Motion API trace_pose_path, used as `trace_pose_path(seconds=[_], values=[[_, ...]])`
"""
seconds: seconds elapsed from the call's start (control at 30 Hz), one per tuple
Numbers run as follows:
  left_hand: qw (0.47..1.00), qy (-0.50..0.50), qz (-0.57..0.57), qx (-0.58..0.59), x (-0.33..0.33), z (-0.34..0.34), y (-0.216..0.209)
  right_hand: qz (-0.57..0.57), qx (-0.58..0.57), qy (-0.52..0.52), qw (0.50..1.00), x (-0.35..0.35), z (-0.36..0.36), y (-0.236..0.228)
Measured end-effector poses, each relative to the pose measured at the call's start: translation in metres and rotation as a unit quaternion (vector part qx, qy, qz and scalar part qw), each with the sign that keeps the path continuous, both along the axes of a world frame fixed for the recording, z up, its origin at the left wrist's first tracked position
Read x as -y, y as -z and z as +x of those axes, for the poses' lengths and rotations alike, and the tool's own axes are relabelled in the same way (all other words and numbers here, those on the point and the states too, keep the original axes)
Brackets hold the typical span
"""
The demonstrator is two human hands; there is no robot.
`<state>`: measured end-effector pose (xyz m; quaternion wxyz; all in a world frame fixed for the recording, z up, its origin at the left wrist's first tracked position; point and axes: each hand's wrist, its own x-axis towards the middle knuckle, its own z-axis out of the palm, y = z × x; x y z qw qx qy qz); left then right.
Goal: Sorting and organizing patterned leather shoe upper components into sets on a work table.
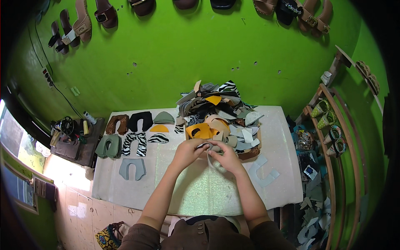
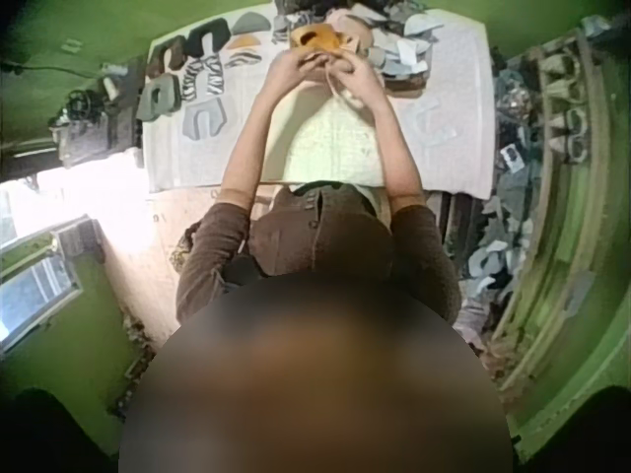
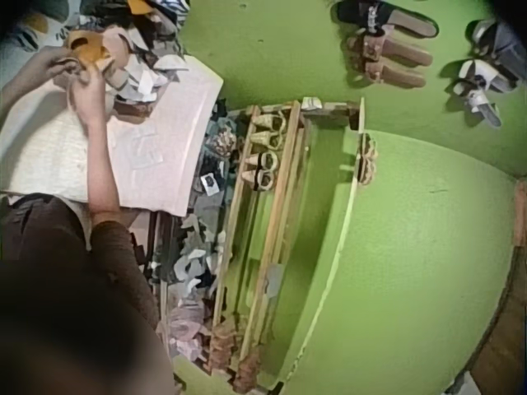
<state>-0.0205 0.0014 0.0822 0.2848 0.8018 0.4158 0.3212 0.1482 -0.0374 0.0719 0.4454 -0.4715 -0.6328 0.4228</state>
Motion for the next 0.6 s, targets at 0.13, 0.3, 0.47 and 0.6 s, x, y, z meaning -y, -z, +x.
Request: trace_pose_path(seconds=[0.13,0.3,0.47,0.6], values=[[0.992,-0.024,-0.108,0.053,0.003,-0.005,0.000,-0.043,0.051,0.017,0.998,0.000,0.002,0.010],[0.956,-0.064,-0.237,0.158,0.005,-0.005,0.025,-0.106,-0.046,-0.029,0.993,0.005,0.001,0.027],[0.903,-0.084,-0.321,0.275,0.007,-0.010,0.050,-0.163,-0.124,-0.023,0.979,0.006,0.005,0.042],[0.897,-0.089,-0.351,0.255,0.006,-0.021,0.058,-0.175,-0.122,0.004,0.977,0.006,0.013,0.053]])
